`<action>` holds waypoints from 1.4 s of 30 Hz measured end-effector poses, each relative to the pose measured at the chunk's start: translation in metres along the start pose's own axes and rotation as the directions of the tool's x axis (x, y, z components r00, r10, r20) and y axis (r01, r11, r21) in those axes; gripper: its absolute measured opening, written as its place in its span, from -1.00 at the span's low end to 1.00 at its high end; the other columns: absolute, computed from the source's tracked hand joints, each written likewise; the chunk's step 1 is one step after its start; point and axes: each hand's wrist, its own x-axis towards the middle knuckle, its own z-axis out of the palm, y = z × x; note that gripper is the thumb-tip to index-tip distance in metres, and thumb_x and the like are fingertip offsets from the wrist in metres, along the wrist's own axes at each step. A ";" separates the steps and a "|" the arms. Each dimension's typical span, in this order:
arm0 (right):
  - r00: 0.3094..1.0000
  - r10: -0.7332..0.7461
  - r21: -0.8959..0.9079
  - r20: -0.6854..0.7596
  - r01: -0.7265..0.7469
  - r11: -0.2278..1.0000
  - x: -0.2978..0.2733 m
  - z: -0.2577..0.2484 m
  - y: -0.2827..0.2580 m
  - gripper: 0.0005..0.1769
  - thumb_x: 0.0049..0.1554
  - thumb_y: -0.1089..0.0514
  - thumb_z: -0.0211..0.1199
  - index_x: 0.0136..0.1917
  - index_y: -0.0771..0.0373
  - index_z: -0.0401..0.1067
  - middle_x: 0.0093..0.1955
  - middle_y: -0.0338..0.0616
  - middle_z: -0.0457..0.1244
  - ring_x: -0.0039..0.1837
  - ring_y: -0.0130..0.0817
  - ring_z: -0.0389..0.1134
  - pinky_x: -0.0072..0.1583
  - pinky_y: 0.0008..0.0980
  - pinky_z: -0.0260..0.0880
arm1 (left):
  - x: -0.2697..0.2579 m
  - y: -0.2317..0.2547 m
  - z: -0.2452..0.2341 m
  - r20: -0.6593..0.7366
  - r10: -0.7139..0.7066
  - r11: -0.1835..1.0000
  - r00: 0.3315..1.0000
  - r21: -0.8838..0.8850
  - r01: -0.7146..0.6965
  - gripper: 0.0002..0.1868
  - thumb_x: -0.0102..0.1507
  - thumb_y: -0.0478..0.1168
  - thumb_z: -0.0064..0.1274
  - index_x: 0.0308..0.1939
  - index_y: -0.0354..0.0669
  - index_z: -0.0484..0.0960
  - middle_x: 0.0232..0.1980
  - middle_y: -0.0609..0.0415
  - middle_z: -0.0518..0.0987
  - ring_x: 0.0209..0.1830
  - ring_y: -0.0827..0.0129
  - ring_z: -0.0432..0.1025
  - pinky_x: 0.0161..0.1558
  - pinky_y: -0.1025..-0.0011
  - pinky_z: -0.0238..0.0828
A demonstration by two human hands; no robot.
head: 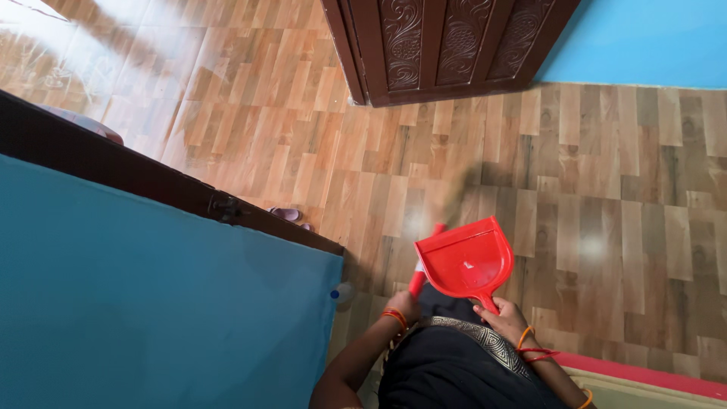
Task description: The person sweeps the floor using a broom and a dustpan, navigating around a bed and through a doorway into another area with a table and chairs.
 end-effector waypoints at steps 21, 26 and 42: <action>0.990 -0.075 -0.129 0.116 0.090 0.988 0.097 -0.123 -0.007 -0.65 0.05 0.01 0.43 -0.07 0.35 0.57 -0.31 -0.21 0.37 -0.25 -0.53 0.33 -0.16 -0.47 0.33 | 0.023 0.038 -0.003 -0.028 -0.505 0.846 0.863 -0.216 0.488 -0.53 0.09 -0.09 0.27 0.03 -0.22 0.67 0.05 -0.20 0.66 0.05 0.06 0.60 0.03 0.20 0.55; 0.989 -0.030 -0.150 0.145 0.052 0.987 0.106 -0.146 -0.010 -0.66 0.05 0.00 0.43 -0.08 0.32 0.56 -0.32 -0.21 0.37 -0.26 -0.52 0.33 -0.17 -0.47 0.34 | 0.057 0.039 -0.029 -0.191 -0.591 0.787 0.784 -0.351 0.508 -0.56 0.10 -0.17 0.20 0.03 -0.30 0.62 0.07 -0.28 0.63 0.07 -0.04 0.58 0.04 0.13 0.59; 0.985 -0.108 -0.363 0.133 0.150 0.920 0.121 -0.174 -0.041 -0.62 0.04 -0.07 0.44 -0.05 0.28 0.58 -0.35 -0.13 0.37 -0.28 -0.44 0.31 -0.17 -0.34 0.34 | 0.077 0.183 0.059 0.124 0.134 0.990 0.983 0.036 -0.139 -0.62 0.15 0.00 0.17 -0.14 -0.21 0.74 -0.08 -0.26 0.68 0.00 -0.07 0.57 0.01 0.09 0.51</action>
